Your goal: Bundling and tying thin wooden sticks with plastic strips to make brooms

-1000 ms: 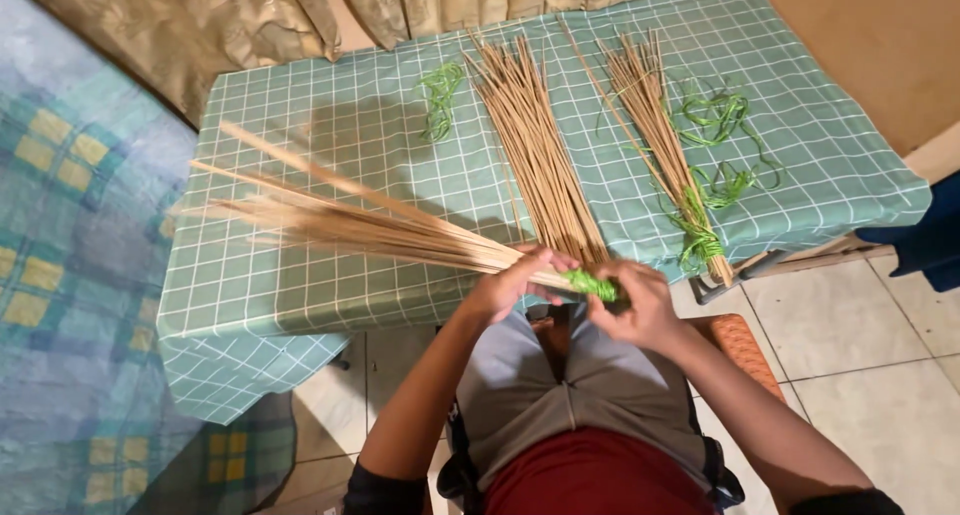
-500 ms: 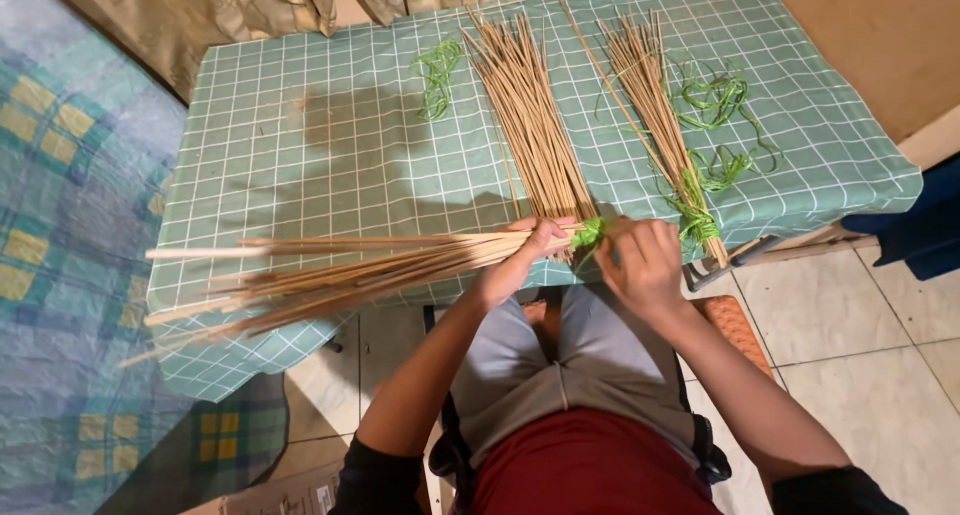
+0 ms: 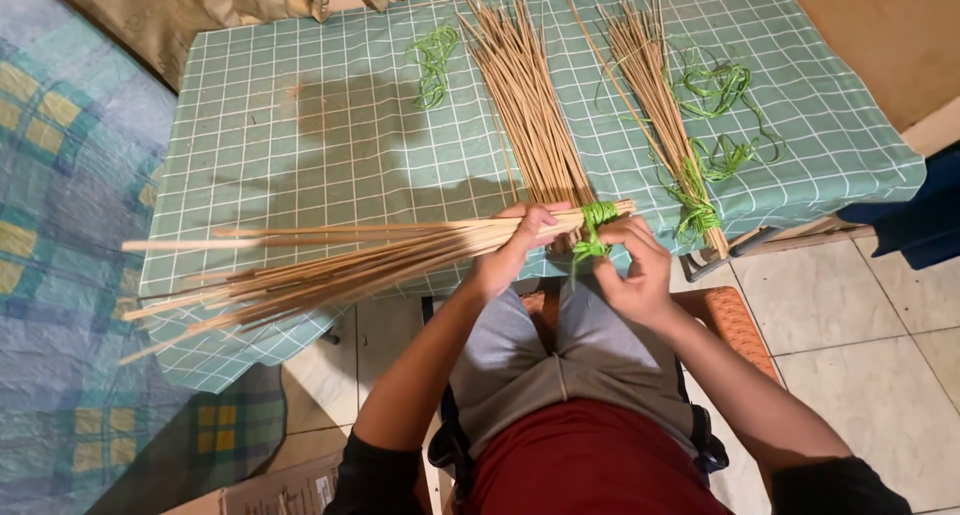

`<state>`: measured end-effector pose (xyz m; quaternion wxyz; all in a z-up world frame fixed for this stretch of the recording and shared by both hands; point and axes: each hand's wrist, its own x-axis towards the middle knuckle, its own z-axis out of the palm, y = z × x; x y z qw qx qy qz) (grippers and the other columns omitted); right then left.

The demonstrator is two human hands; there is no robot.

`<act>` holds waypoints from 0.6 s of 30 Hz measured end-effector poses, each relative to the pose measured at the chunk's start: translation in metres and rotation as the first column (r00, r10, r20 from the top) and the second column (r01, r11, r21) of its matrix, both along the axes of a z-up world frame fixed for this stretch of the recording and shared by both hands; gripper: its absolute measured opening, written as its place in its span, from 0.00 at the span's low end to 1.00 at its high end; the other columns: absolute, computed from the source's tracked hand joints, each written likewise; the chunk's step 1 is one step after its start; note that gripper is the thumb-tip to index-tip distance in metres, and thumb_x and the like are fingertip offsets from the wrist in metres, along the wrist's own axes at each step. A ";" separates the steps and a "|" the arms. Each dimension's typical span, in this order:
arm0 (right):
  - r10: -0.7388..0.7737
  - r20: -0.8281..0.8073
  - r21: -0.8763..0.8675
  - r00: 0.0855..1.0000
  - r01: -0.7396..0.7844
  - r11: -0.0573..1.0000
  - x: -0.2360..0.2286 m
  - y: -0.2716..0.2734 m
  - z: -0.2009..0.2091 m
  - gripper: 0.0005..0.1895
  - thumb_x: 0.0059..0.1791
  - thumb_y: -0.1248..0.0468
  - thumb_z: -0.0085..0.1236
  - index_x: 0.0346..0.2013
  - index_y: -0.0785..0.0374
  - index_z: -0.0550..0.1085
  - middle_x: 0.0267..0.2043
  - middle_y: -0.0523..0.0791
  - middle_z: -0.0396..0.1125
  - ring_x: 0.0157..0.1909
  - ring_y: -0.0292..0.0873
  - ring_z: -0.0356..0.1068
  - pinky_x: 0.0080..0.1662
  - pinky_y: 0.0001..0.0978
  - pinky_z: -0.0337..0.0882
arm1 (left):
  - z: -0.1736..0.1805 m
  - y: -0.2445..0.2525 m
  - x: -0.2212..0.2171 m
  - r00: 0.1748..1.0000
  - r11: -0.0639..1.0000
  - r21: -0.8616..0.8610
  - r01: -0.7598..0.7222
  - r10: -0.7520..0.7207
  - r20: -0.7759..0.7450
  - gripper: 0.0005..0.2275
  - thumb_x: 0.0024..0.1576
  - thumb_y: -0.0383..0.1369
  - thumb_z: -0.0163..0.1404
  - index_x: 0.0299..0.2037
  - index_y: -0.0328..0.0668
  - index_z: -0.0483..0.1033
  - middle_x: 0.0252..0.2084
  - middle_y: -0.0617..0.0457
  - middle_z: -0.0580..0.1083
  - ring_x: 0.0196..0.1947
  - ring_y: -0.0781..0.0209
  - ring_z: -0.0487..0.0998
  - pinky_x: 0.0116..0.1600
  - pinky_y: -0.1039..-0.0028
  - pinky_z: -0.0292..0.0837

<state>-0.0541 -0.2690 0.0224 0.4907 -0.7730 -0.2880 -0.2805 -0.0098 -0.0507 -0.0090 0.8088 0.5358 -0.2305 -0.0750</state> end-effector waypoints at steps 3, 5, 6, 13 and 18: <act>0.072 -0.171 0.038 0.983 -0.067 0.997 0.003 -0.007 -0.010 0.18 0.45 0.75 0.58 0.50 0.70 0.77 0.39 0.48 0.72 0.39 0.45 0.67 0.44 0.33 0.67 | -0.003 0.000 0.001 0.999 0.992 -0.128 -0.018 0.012 -0.053 0.17 0.70 0.42 0.40 0.45 0.31 0.71 0.65 0.32 0.69 0.61 0.40 0.77 0.68 0.53 0.73; 0.216 -0.357 0.110 0.909 -0.189 0.976 0.009 -0.010 -0.016 0.15 0.46 0.74 0.56 0.47 0.67 0.78 0.47 0.48 0.73 0.34 0.42 0.71 0.40 0.33 0.73 | -0.005 0.000 0.006 0.996 0.987 -0.159 -0.025 0.012 -0.087 0.17 0.70 0.42 0.39 0.44 0.32 0.70 0.64 0.31 0.70 0.61 0.39 0.76 0.67 0.52 0.73; 0.351 -0.515 0.204 0.782 -0.286 0.936 0.010 -0.011 -0.019 0.13 0.46 0.73 0.55 0.44 0.64 0.79 0.54 0.48 0.75 0.29 0.39 0.75 0.36 0.34 0.79 | -0.006 0.000 0.009 0.993 0.981 -0.189 -0.030 0.008 -0.118 0.17 0.69 0.43 0.38 0.42 0.34 0.70 0.62 0.30 0.71 0.61 0.38 0.75 0.67 0.51 0.74; 0.327 -0.080 0.023 0.942 -0.326 0.945 0.017 -0.017 -0.052 0.10 0.54 0.71 0.51 0.36 0.59 0.80 0.46 0.43 0.78 0.50 0.41 0.78 0.55 0.38 0.78 | 0.004 0.024 0.014 0.972 0.952 -0.280 -0.124 0.060 -0.226 0.15 0.70 0.42 0.39 0.42 0.36 0.67 0.61 0.26 0.70 0.62 0.39 0.74 0.68 0.52 0.72; 0.396 -0.547 0.691 0.737 0.131 0.711 0.036 -0.031 -0.025 0.12 0.55 0.66 0.49 0.48 0.64 0.79 0.50 0.49 0.74 0.54 0.45 0.76 0.53 0.46 0.78 | 0.010 0.030 0.011 0.961 0.956 -0.278 -0.095 0.015 -0.277 0.15 0.69 0.42 0.40 0.42 0.36 0.67 0.58 0.26 0.72 0.53 0.38 0.79 0.61 0.52 0.76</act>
